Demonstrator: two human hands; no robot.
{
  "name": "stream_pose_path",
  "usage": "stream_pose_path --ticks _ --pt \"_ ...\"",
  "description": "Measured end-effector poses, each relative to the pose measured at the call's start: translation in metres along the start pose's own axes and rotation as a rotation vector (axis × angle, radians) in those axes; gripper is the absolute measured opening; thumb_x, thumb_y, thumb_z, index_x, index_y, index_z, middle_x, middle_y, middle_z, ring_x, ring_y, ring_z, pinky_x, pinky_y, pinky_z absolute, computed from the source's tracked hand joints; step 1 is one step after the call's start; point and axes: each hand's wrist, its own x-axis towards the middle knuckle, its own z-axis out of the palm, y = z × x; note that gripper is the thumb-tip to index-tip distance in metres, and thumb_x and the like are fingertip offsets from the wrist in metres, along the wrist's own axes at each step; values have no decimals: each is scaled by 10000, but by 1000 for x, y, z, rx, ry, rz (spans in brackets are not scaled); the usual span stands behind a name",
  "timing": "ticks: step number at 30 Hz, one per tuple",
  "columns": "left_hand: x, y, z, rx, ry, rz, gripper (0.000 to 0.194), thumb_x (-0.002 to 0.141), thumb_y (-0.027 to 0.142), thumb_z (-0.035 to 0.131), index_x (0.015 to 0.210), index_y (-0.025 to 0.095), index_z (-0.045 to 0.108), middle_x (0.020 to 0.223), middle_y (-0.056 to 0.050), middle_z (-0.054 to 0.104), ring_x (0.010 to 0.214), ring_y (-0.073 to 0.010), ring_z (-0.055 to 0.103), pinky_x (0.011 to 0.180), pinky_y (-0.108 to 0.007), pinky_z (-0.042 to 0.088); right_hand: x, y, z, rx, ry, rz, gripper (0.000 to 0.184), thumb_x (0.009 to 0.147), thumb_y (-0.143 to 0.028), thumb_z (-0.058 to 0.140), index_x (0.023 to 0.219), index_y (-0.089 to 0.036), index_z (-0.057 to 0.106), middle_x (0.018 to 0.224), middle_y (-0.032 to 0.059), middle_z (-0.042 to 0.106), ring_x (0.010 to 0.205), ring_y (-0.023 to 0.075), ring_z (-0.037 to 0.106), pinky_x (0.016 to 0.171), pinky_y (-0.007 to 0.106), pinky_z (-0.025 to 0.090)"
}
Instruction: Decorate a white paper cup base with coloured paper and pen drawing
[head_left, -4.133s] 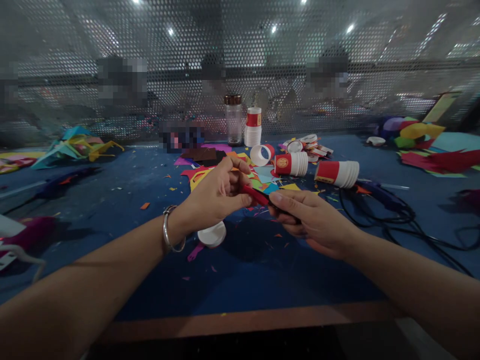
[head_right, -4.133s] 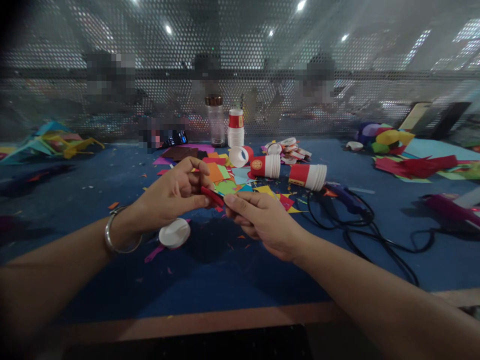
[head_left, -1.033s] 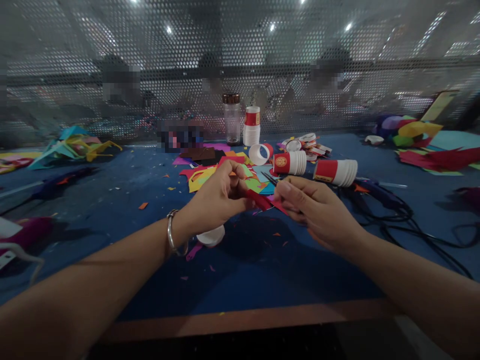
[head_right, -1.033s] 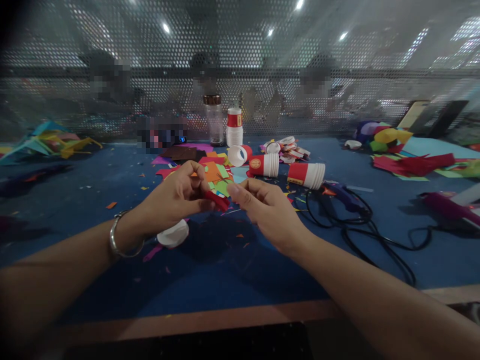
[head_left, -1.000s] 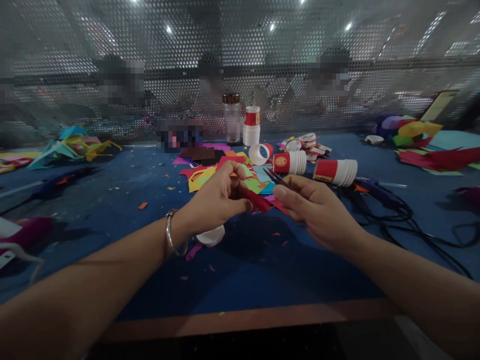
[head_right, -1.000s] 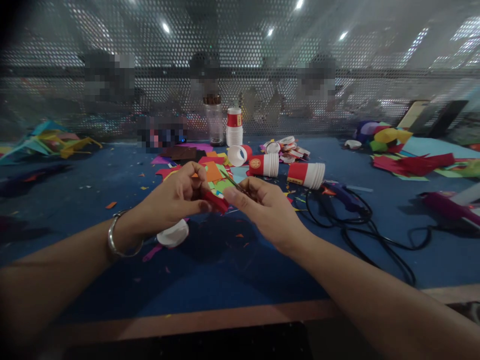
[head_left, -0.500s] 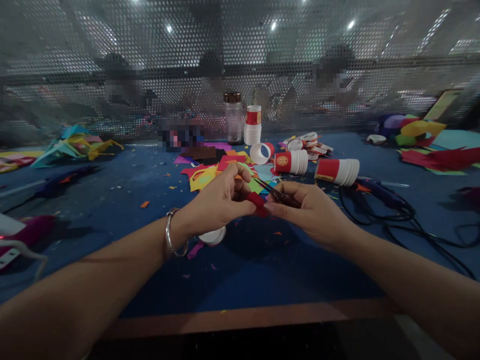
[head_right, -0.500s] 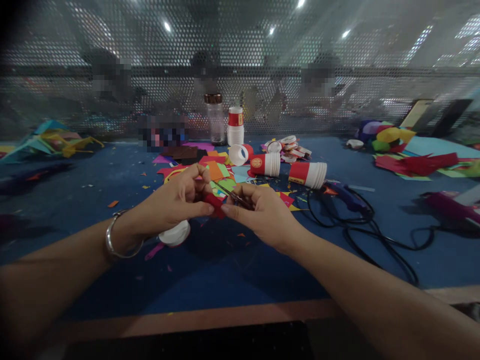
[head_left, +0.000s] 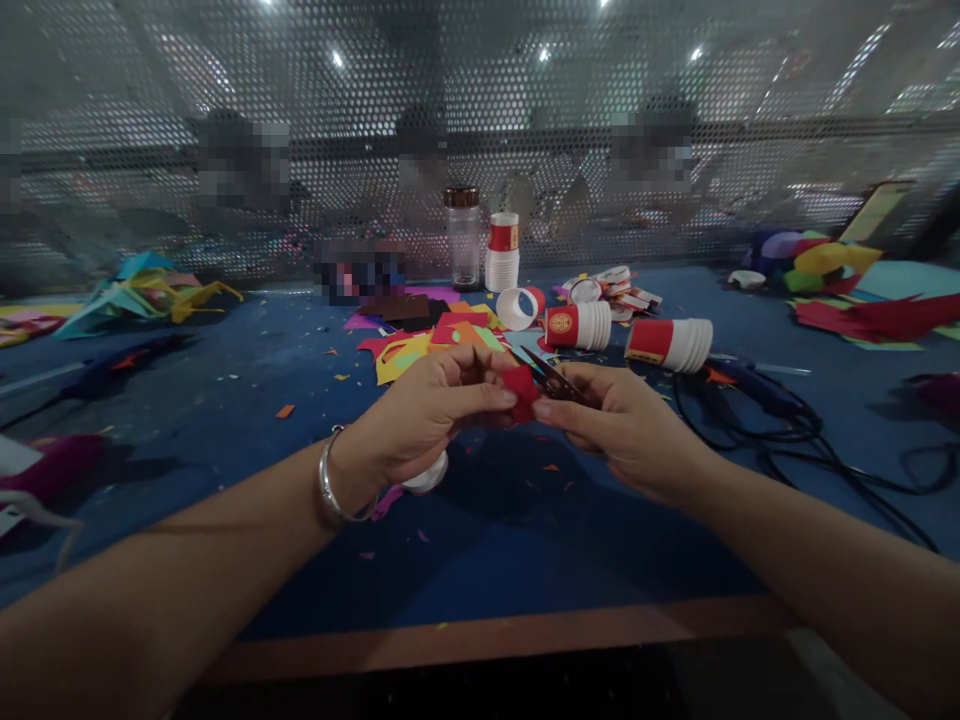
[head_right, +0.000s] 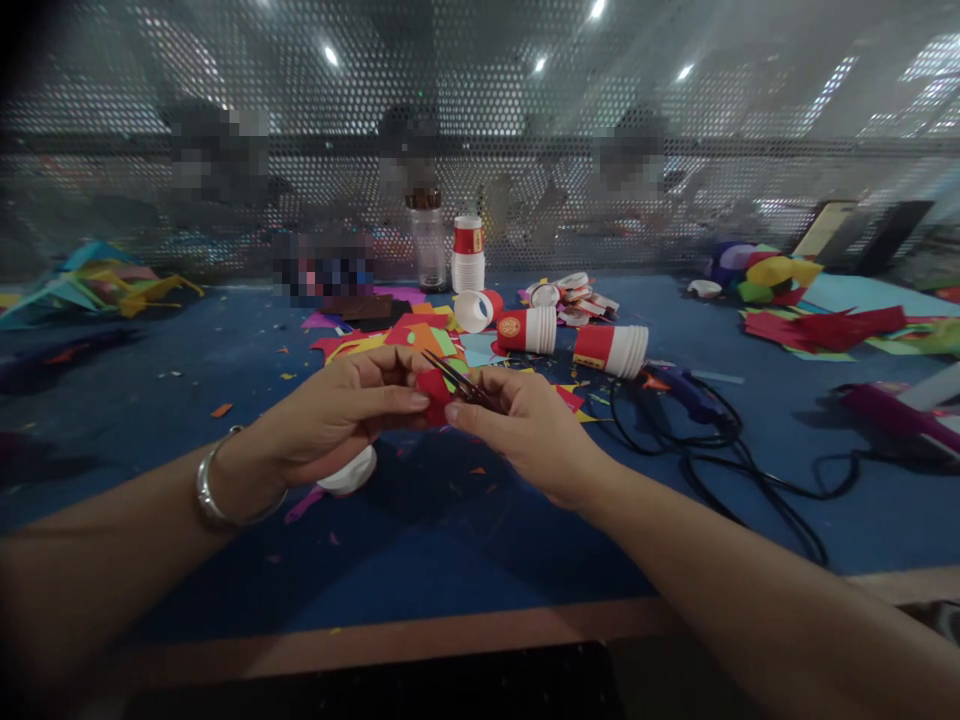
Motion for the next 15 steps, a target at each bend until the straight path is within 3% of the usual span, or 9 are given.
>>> stream_pose_path --ticks 10,15 --pt "-2 1 4 24 72 -11 143 686 117 790 779 119 681 779 2 688 696 -101 654 700 -235 558 -1 1 -1 -31 27 -3 275 736 -344 811 783 -178 596 580 -119 344 501 61 255 486 258 230" --pt "3 3 -3 12 228 50 128 680 89 767 732 125 657 696 8 679 637 -90 628 661 -216 528 3 5 -7 -292 90 -46 271 819 -412 715 765 -193 564 649 -71 445 563 89 386 550 265 313"
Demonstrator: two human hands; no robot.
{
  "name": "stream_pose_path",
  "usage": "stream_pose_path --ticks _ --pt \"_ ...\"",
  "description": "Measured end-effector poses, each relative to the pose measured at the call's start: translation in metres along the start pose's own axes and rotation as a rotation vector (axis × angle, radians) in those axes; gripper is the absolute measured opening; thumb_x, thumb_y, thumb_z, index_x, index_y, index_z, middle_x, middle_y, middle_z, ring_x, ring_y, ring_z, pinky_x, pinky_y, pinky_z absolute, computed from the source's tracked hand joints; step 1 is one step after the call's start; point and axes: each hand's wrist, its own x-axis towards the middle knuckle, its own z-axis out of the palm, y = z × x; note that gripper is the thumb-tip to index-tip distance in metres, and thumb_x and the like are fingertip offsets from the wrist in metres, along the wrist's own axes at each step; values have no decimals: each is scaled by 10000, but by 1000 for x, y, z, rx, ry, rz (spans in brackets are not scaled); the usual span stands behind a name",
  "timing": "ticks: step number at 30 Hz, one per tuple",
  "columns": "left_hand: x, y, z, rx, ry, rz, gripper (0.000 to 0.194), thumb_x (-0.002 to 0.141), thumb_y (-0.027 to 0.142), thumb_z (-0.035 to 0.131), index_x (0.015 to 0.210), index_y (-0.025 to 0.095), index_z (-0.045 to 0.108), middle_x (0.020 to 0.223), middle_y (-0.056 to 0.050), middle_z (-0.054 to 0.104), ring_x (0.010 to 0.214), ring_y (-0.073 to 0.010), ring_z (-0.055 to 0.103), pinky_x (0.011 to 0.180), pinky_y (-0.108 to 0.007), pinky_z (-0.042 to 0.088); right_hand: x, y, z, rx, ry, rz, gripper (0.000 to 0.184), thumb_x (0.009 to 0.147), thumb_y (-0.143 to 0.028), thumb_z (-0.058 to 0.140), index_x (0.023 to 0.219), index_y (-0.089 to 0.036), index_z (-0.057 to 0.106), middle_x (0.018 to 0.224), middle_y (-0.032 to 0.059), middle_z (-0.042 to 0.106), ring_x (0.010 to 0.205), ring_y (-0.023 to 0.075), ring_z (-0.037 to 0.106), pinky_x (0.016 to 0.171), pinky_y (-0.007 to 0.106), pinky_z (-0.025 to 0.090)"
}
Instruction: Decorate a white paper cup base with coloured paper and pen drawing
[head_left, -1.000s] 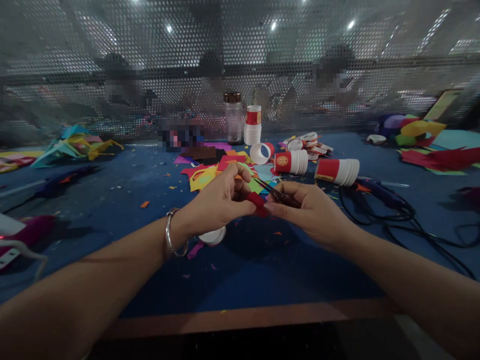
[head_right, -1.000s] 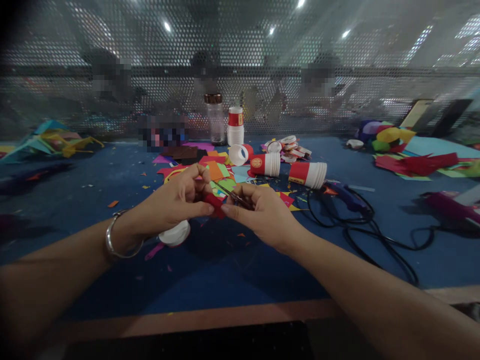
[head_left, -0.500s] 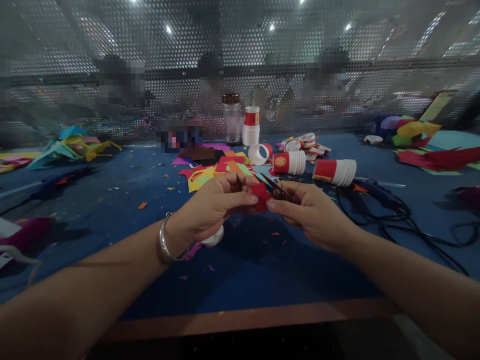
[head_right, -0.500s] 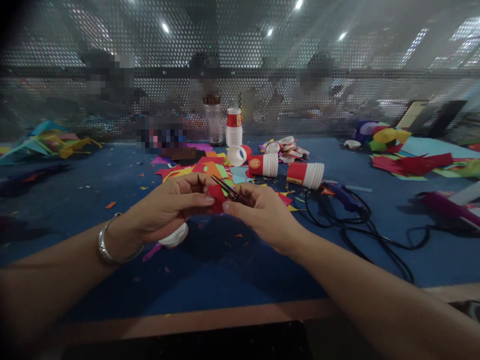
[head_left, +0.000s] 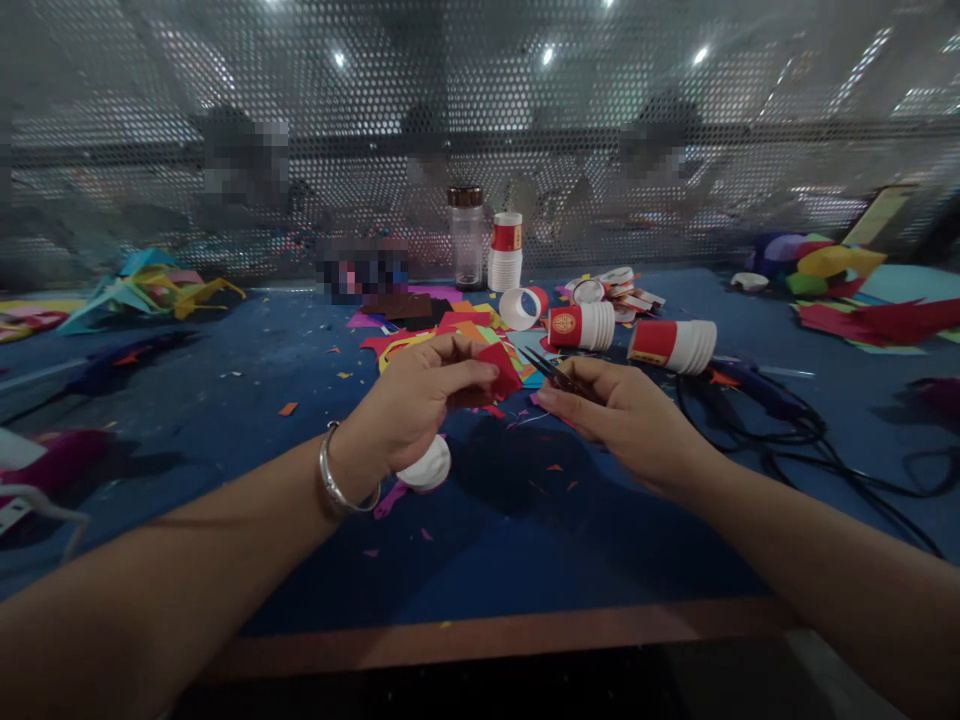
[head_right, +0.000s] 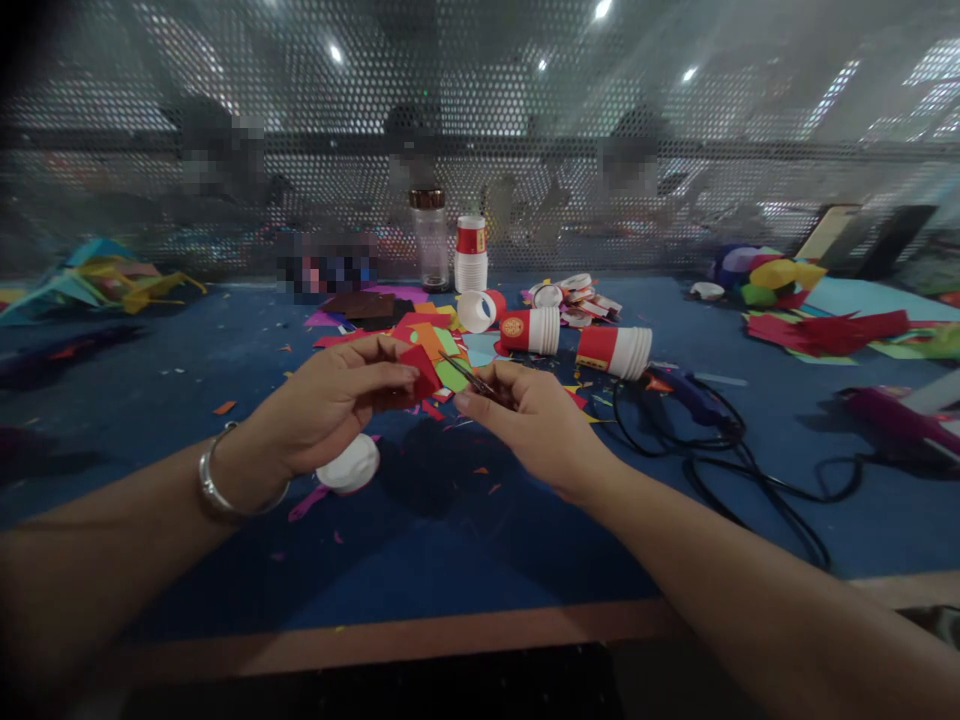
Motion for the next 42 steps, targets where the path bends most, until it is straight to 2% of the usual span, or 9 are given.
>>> stream_pose_path --ticks 4,7,11,17,21,23,28,35,42 --pt "6 5 -5 -73 166 77 138 678 56 740 753 132 652 691 8 686 631 -94 632 664 -220 520 3 5 -3 -326 -44 -9 188 878 -373 617 874 -185 618 750 1 614 676 155 552 629 299 393" --pt "7 8 -9 -97 227 111 123 682 38 710 746 125 650 680 14 672 620 -86 618 672 -219 515 2 6 -1 -561 -139 12 129 876 -292 612 934 -179 630 818 42 688 745 194 622 665 313 427" --pt "6 6 -11 -59 150 51 144 662 61 738 767 122 662 690 6 678 617 -97 616 628 -225 505 -4 3 3 -855 -240 -25 164 862 -276 645 991 -174 647 906 82 728 767 217 650 651 315 429" --pt "1 2 -5 0 5 -39 144 665 94 770 721 133 643 674 22 653 628 -89 607 621 -219 502 -12 0 3 -1140 -124 -246 179 873 -365 641 897 -189 654 866 100 723 776 267 669 602 336 424" --pt "-2 2 -2 16 -36 -83 166 666 116 787 714 143 630 701 19 658 656 -93 612 662 -232 517 -14 1 2 -1091 97 -486 212 898 -281 614 1075 -176 666 1013 123 745 938 300 688 693 376 507" --pt "-4 1 0 19 -50 -114 156 678 113 781 724 140 635 711 12 664 661 -93 617 679 -231 519 -15 1 1 -1040 164 -616 233 932 -250 589 1134 -162 666 1036 128 749 970 289 693 746 382 532" --pt "-6 -3 3 0 -74 -159 113 721 65 725 762 136 647 746 -1 677 672 -97 638 733 -247 541 -15 -1 1 -1018 146 -787 194 974 -189 534 1044 -136 707 979 130 756 898 250 706 780 367 552" --pt "-9 -2 6 -4 -113 -157 109 726 65 718 772 131 645 775 -5 683 667 -95 653 733 -249 553 -15 0 0 -978 93 -784 229 1004 -214 489 1015 -169 714 957 106 752 866 222 697 719 339 536" --pt "-10 -6 6 20 -179 -86 170 684 95 752 805 137 639 781 3 678 691 -109 673 737 -262 558 -14 -3 1 -734 69 -671 114 933 -152 560 904 -168 669 823 56 689 696 150 625 627 276 485"
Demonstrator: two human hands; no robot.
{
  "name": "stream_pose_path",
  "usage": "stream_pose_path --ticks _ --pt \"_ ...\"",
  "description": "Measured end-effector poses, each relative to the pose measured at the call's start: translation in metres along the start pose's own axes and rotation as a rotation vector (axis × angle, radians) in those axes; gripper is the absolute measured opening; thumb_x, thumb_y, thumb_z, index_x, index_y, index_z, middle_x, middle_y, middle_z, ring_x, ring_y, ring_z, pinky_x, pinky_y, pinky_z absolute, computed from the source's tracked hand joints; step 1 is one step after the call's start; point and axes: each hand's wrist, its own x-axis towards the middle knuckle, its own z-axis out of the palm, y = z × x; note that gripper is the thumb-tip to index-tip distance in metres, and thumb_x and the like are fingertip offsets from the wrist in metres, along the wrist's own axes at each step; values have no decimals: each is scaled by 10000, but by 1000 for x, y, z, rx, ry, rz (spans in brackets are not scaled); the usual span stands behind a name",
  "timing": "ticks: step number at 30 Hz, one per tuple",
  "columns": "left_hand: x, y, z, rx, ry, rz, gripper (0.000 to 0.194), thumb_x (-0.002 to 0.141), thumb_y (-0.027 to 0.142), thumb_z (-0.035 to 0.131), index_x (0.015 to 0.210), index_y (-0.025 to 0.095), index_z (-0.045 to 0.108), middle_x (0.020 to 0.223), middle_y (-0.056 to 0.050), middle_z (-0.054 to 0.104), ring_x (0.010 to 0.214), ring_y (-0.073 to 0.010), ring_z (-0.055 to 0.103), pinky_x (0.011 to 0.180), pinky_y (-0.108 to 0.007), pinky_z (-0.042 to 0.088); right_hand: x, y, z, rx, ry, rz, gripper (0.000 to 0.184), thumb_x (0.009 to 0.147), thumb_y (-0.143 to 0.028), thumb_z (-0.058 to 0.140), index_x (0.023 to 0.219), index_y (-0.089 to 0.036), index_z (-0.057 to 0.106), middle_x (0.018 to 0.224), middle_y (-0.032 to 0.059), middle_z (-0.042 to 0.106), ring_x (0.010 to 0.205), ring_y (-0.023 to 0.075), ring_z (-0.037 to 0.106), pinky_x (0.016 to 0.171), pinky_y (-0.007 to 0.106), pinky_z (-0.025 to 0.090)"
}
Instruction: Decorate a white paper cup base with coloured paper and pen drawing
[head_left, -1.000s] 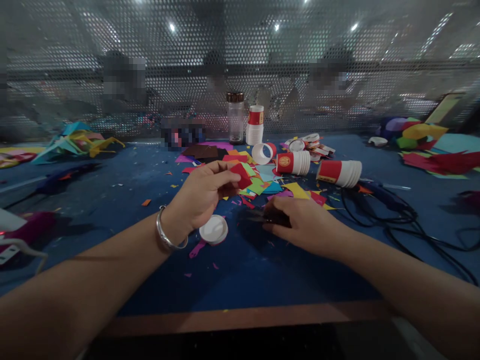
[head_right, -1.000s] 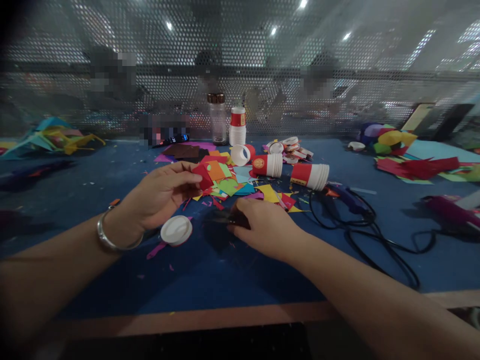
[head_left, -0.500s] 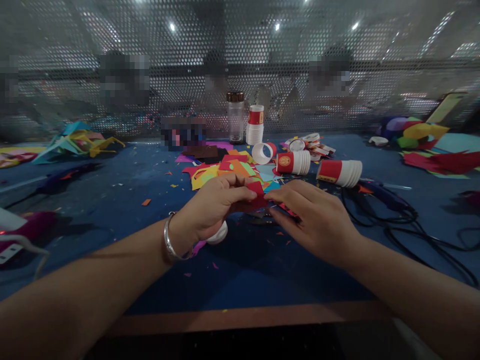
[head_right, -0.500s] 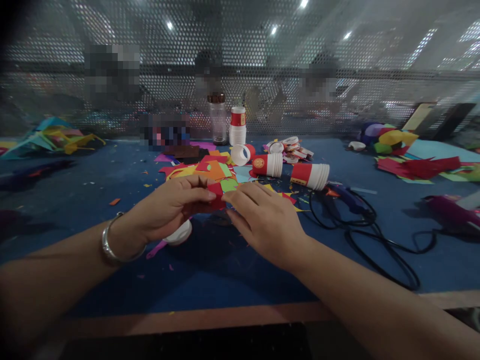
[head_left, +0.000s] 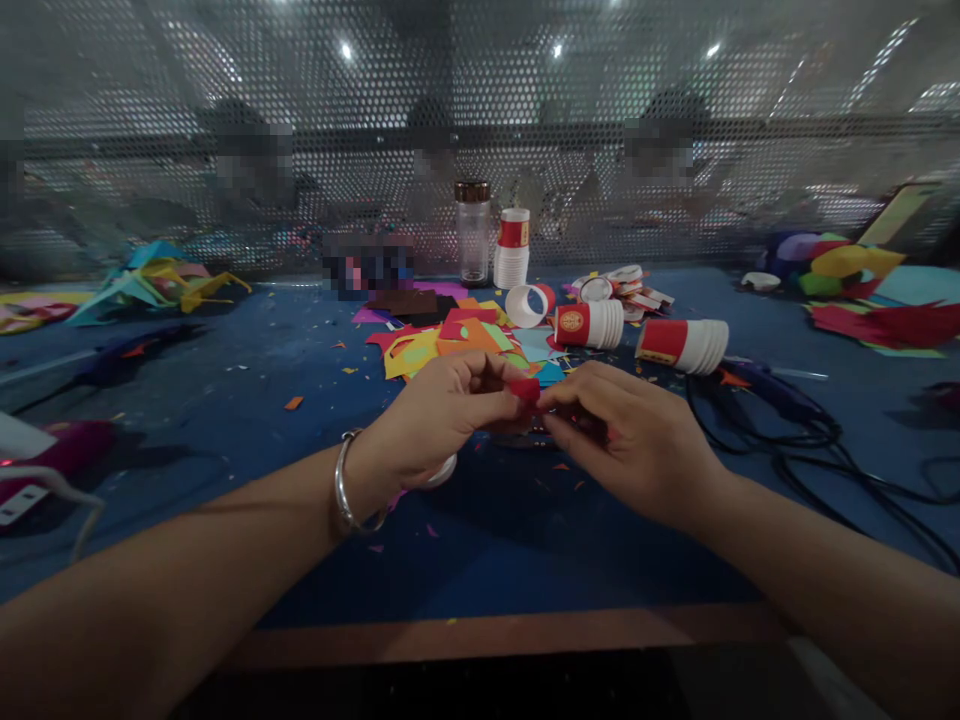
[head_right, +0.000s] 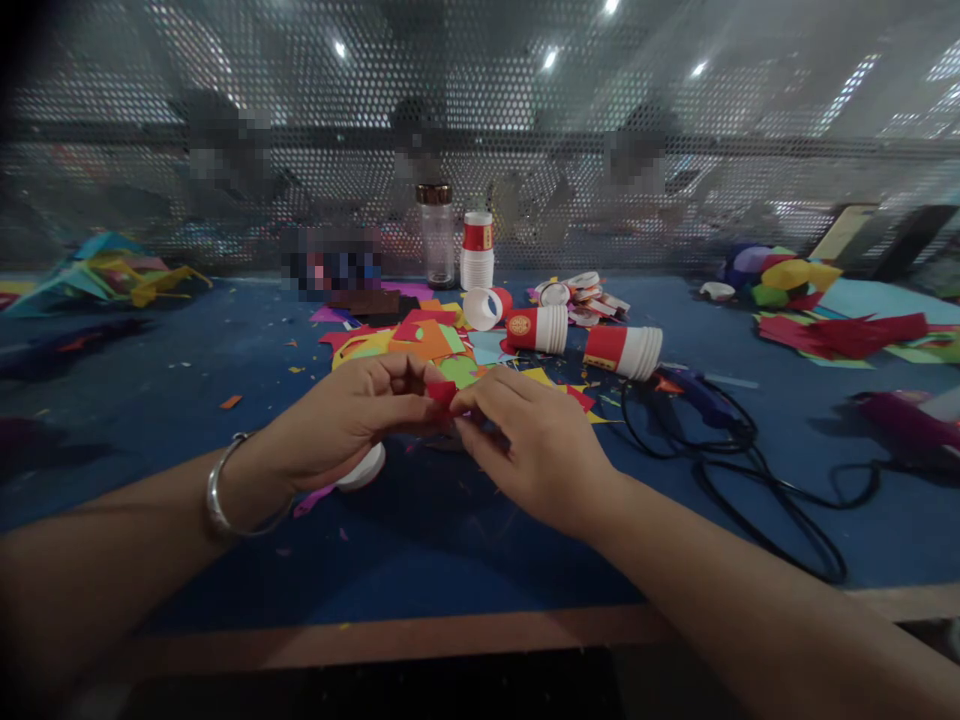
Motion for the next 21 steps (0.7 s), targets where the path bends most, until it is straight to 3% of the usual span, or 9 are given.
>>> stream_pose_path --ticks 8,11,15,21 --pt "-4 2 3 196 -36 146 125 718 122 706 834 152 670 789 -4 678 744 -129 655 753 -278 555 4 -2 -2 170 -40 138 86 865 -137 598 791 -173 624 678 -12 577 581 108 519 547 247 414" --pt "-5 1 5 243 -44 174 207 727 160 718 926 148 666 849 -21 683 800 -148 660 787 -298 554 4 -1 -2 192 -30 166 110 866 -145 607 761 -177 605 659 -22 550 567 102 496 538 248 399" --pt "-5 -3 4 262 -41 195 340 707 182 763 1016 140 628 940 -45 686 831 -151 663 781 -293 545 3 0 -2 208 -17 180 98 869 -151 597 775 -176 611 662 -19 568 569 103 501 544 248 404" --pt "-1 -3 2 261 13 191 342 694 164 779 994 151 615 871 -20 674 787 -141 655 742 -282 536 5 -2 -2 263 -28 246 102 878 -202 620 779 -188 639 673 -15 606 568 106 509 541 249 404"
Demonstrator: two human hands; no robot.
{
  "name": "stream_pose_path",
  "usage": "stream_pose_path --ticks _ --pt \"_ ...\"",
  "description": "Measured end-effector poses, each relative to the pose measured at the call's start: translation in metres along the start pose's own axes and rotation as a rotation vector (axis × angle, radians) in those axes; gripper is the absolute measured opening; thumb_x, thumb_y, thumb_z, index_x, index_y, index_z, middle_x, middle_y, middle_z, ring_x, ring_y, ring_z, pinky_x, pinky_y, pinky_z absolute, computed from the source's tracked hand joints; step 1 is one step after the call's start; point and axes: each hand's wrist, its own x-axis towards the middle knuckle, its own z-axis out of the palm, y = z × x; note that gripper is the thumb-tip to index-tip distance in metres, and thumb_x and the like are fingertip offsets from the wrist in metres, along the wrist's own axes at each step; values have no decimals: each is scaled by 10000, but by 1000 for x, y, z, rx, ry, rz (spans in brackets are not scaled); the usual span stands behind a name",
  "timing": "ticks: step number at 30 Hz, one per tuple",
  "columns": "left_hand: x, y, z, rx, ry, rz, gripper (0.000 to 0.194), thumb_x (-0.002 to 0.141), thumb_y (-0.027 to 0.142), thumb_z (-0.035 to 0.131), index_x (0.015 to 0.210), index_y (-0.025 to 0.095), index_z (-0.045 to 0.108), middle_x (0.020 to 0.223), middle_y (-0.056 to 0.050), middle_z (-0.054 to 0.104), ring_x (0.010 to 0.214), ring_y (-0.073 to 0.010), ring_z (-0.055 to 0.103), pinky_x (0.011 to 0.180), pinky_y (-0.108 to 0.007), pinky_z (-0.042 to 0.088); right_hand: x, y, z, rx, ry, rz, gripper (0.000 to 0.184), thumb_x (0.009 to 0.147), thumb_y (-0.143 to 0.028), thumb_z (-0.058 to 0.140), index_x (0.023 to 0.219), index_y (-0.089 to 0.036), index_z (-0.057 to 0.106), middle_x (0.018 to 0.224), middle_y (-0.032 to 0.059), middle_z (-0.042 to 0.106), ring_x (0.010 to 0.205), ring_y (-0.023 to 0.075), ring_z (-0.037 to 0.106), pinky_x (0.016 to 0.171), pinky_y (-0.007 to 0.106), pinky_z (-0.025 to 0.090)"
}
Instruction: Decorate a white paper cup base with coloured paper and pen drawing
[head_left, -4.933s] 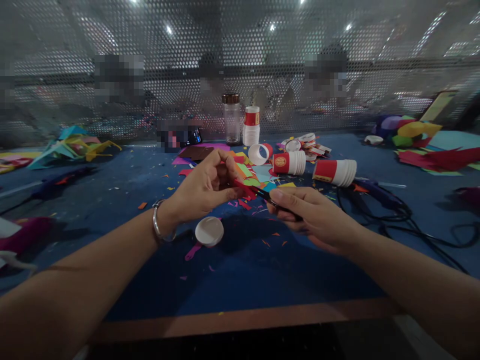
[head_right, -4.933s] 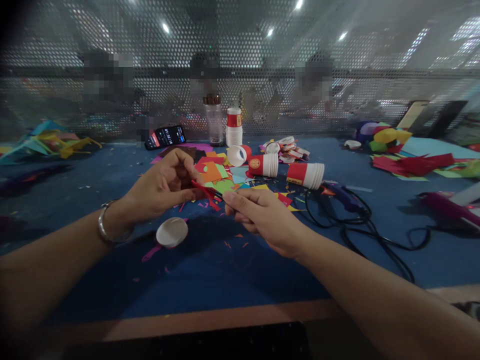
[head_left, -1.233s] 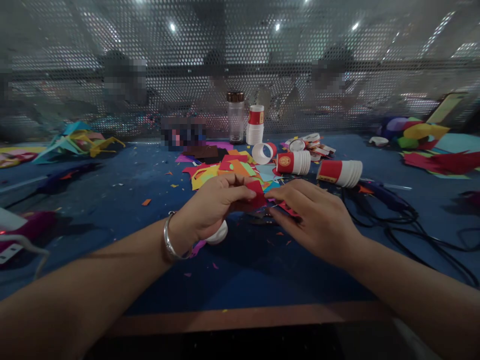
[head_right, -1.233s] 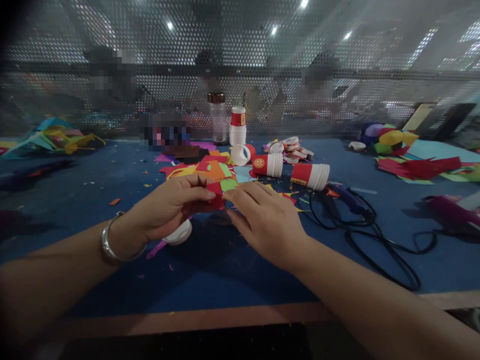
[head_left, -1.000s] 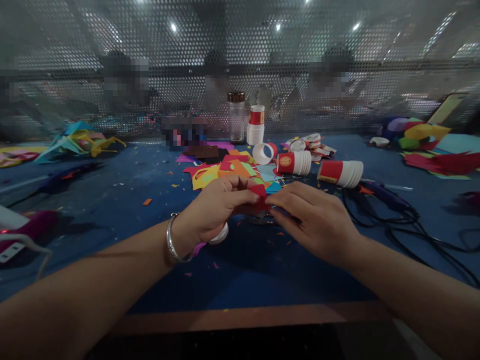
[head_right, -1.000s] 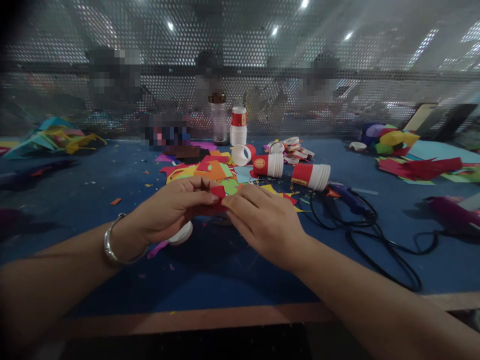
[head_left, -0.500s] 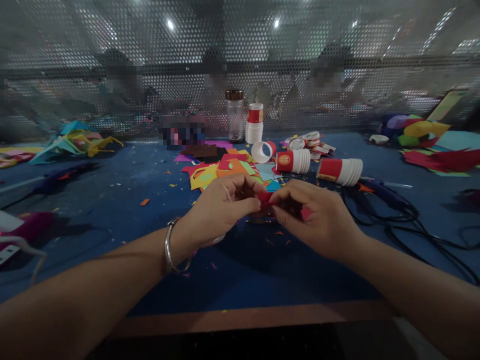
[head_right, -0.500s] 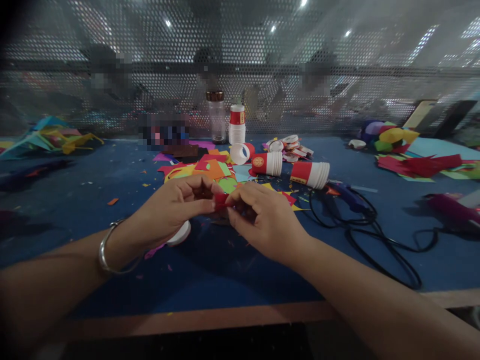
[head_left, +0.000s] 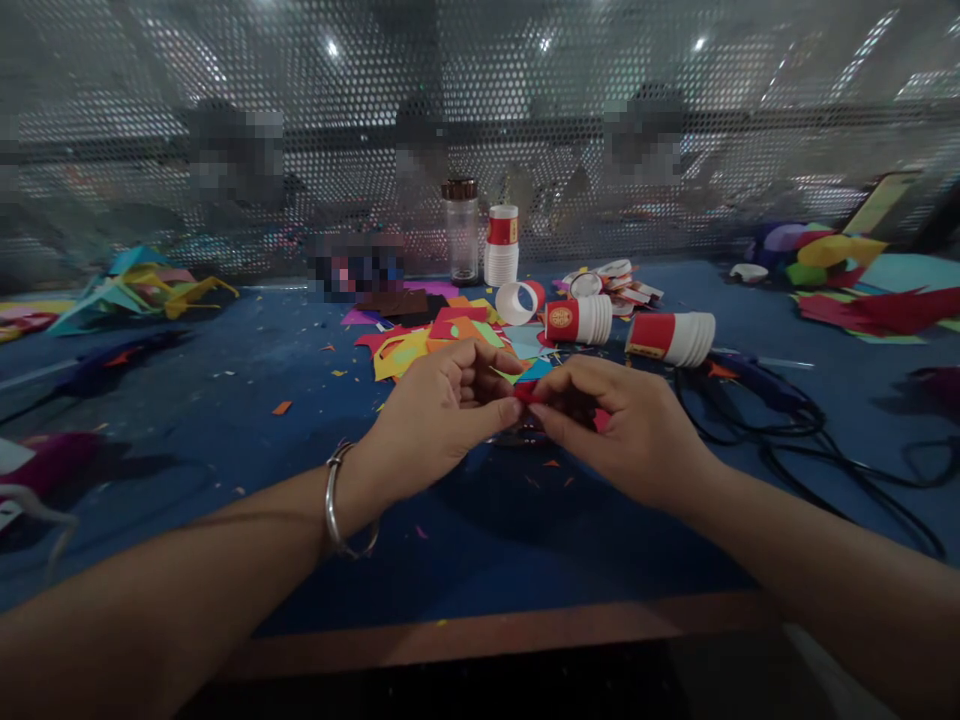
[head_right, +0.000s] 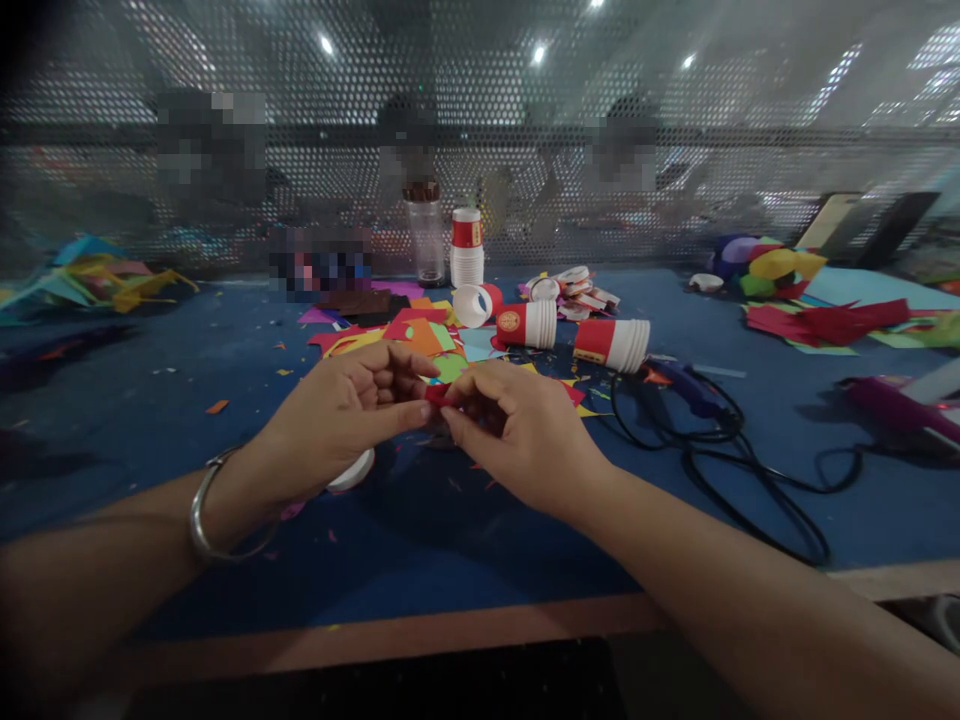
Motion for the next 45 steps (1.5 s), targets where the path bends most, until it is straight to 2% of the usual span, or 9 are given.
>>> stream_pose_path --ticks 6,8,11,14,20,27,37,40,45 --pt "2 0 0 -27 39 -30 402 686 157 818 1037 146 621 809 -9 691 766 -131 652 732 -261 534 1 4 1 12 8 35 139 903 -221 621 778 -175 661 685 -14 621 590 103 512 552 248 398" --pt "2 0 1 -41 37 -18 369 711 191 817 1026 144 631 822 -17 701 762 -137 664 743 -279 554 1 4 1 16 8 31 129 895 -202 620 778 -166 660 680 -16 613 584 99 508 549 246 399" --pt "1 -1 2 -47 27 -11 231 762 261 792 907 134 665 827 -30 704 743 -143 675 758 -305 577 1 4 2 19 6 23 121 884 -177 617 768 -163 649 668 -20 597 576 96 503 539 244 397" --pt "2 -1 3 -63 29 -52 174 757 261 789 789 132 677 779 -25 699 711 -133 670 748 -285 572 1 4 3 18 -7 10 111 868 -143 619 761 -163 638 659 -29 582 563 89 487 523 239 383" --pt "3 -2 3 -116 72 -134 117 765 213 749 749 144 657 729 -9 688 671 -132 667 726 -294 574 3 5 3 -5 -27 -31 99 860 -105 603 788 -141 661 666 -26 578 556 80 482 515 226 378" --pt "6 -3 2 -144 80 -200 102 801 178 721 772 129 636 720 -7 701 655 -122 685 714 -278 588 1 6 4 -53 -8 -160 98 857 -101 610 795 -100 686 675 -8 582 560 70 492 520 201 393" --pt "8 -6 -6 -172 0 -173 208 711 133 802 875 109 677 832 -27 732 735 -126 716 779 -273 599 2 7 2 -63 3 -169 107 866 -109 627 790 -90 701 665 -2 594 558 70 503 518 197 400" --pt "8 -6 -7 -143 20 -148 244 689 104 812 888 120 671 814 -14 727 732 -118 707 753 -261 596 2 7 3 -52 2 -158 103 865 -116 631 794 -94 703 662 -7 591 555 70 498 515 201 396" --pt "7 -4 -2 -89 89 -30 263 675 90 818 857 125 631 768 19 693 691 -91 677 700 -230 589 2 7 5 8 41 -68 82 858 -152 661 786 -127 691 638 -33 579 533 66 479 500 209 375"
